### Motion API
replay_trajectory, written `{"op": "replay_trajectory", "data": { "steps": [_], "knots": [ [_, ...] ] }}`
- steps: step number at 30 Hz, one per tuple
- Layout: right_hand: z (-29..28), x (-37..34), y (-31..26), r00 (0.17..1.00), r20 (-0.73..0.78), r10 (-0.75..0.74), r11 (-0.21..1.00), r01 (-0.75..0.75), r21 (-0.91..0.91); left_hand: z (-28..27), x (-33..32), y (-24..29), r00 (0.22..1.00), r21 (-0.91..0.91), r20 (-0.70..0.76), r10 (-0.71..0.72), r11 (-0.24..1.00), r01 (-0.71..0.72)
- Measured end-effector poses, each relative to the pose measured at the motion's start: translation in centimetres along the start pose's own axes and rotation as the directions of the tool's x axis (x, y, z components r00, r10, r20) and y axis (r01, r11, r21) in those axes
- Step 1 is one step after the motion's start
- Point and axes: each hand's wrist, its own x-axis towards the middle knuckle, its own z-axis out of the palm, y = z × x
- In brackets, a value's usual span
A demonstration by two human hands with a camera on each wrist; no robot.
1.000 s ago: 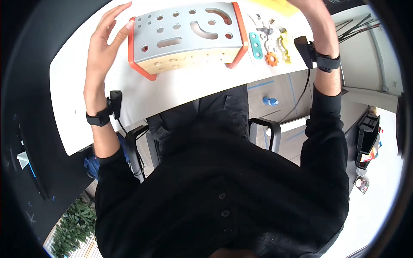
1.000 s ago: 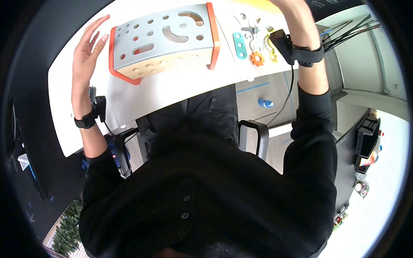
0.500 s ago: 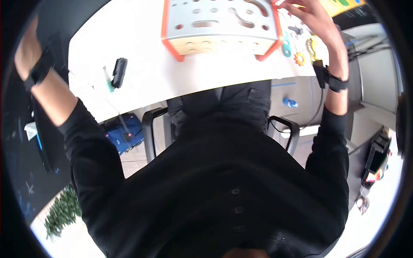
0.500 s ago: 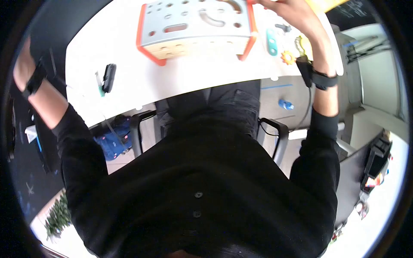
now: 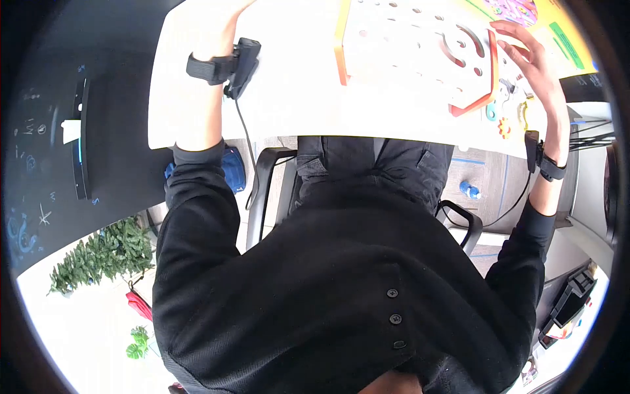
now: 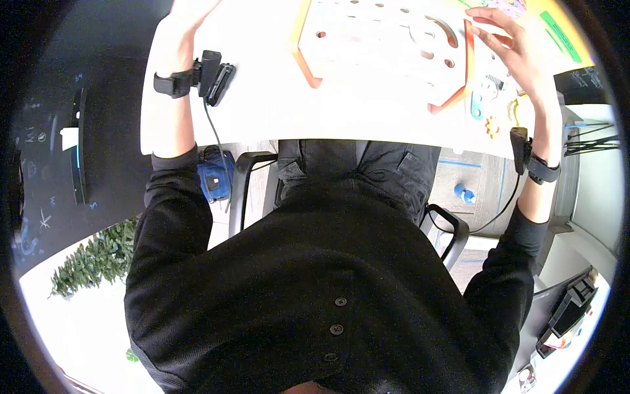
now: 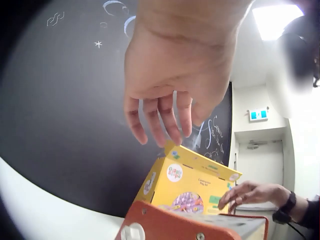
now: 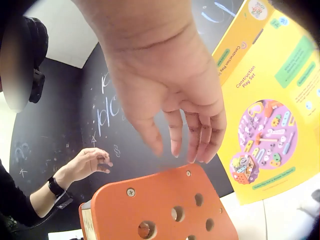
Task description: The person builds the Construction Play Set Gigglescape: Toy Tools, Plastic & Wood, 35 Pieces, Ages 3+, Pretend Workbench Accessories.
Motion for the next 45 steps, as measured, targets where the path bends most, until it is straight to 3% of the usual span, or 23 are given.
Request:
{"op": "replay_trajectory", "data": {
  "steps": [3,5,8,9,11,13,15,17,19,20,21,23,24,25,27,29,31,33,35,37,40,43,45],
  "knots": [
    [-0.6,-0.1,-2.0,0.989,0.048,0.139,0.975,-0.145,0.170,2.5,-1.3,-0.4,0.996,0.078,0.035,-0.086,0.994,0.083],
    [0.3,-0.1,-1.6,0.999,-0.049,0.007,0.998,-0.004,0.070,4.2,-2.3,-1.9,0.998,0.176,0.055,0.035,0.983,-0.044],
    [1.0,-0.4,-4.6,0.991,-0.015,0.131,0.991,-0.132,-0.020,6.1,-3.4,-2.2,0.997,0.275,0.046,0.056,0.959,-0.066],
    [1.1,-0.3,-4.4,0.999,-0.032,-0.023,0.999,0.022,-0.041,6.6,-3.6,-2.1,0.996,0.259,0.042,0.076,0.962,-0.085],
    [0.3,-0.3,-4.8,0.994,-0.056,-0.092,0.994,0.089,-0.056,7.2,-4.1,-2.2,0.995,0.283,0.096,-0.005,0.959,-0.022],
    [-1.6,-1.4,-12.4,0.956,-0.215,0.199,0.980,-0.198,0.025,7.1,-4.4,-2.2,0.992,0.300,0.111,-0.055,0.954,0.019],
    [-3.9,-1.4,-14.1,0.924,-0.249,0.291,0.951,-0.308,-0.034,7.0,-4.6,-2.2,0.987,0.319,0.119,-0.110,0.945,0.067],
    [-4.9,-2.7,-15.4,0.957,-0.287,0.045,0.978,-0.100,-0.181,6.9,-4.9,-2.4,0.980,0.338,0.122,-0.157,0.935,0.108],
    [-7.4,-3.1,-13.2,0.960,-0.265,0.092,0.986,-0.125,-0.114,6.7,-4.9,-2.6,0.971,0.350,0.125,-0.202,0.925,0.148],
    [-6.8,-3.8,-16.7,0.949,-0.307,0.068,0.960,-0.146,-0.239,6.8,-4.9,-2.5,0.968,0.359,0.123,-0.217,0.919,0.160],
    [-9.1,-4.1,-13.5,0.949,-0.308,0.064,0.959,-0.143,-0.243,6.7,-4.8,-2.9,0.970,0.360,0.119,-0.213,0.920,0.158],
    [-15.1,-4.2,-3.6,0.929,-0.223,0.295,0.950,-0.260,0.172,6.7,-4.7,-3.5,0.994,0.296,0.112,-0.017,0.955,-0.017],
    [-13.8,-4.0,-2.1,0.936,-0.307,0.170,0.985,-0.159,0.063,6.7,-4.6,-3.5,0.994,0.297,0.111,-0.016,0.955,-0.017],
    [-12.2,-3.8,-5.5,0.936,-0.309,0.170,0.985,-0.159,0.061,6.7,-4.4,-3.5,0.994,0.302,0.108,-0.019,0.953,-0.015],
    [-7.9,-2.9,-15.8,0.931,-0.357,0.073,0.955,-0.168,-0.244,7.0,-4.1,-3.5,0.994,0.304,0.107,-0.023,0.952,-0.010],
    [-9.6,-1.5,-16.1,0.959,-0.275,0.070,0.960,-0.140,-0.244,7.0,-3.9,-3.2,0.992,0.330,0.117,-0.040,0.944,-0.001],
    [-13.5,1.5,-10.9,0.959,-0.268,0.090,0.962,-0.154,-0.226,7.0,-3.8,-4.2,0.995,0.339,0.101,-0.005,0.940,-0.030],
    [-17.0,4.0,-5.4,0.951,-0.254,0.175,0.977,-0.135,0.166,7.1,-3.5,-4.8,0.996,0.344,0.089,0.030,0.937,-0.059],
    [-14.6,5.0,-6.8,0.957,-0.264,0.121,0.992,-0.108,0.061,7.2,-3.6,-4.9,0.996,0.363,0.086,0.005,0.931,-0.036],
    [-10.4,3.6,-13.6,0.975,-0.213,-0.062,0.950,-0.008,-0.312,7.1,-3.4,-4.7,0.995,0.327,0.091,-0.030,0.945,-0.001],
    [-9.3,3.9,-13.6,0.968,-0.206,-0.147,0.943,0.074,-0.326,7.1,-3.2,-3.6,0.992,0.321,0.105,-0.062,0.947,0.025],
    [-8.1,4.4,-12.1,0.980,-0.193,-0.036,0.970,-0.013,-0.245,7.7,-4.2,-2.6,0.989,0.359,0.150,-0.015,0.932,-0.040],
    [-7.2,4.2,-11.7,0.997,-0.065,-0.035,0.976,0.020,-0.217,8.0,-3.9,1.1,0.914,0.070,0.135,-0.382,0.924,0.376]
  ]
}}
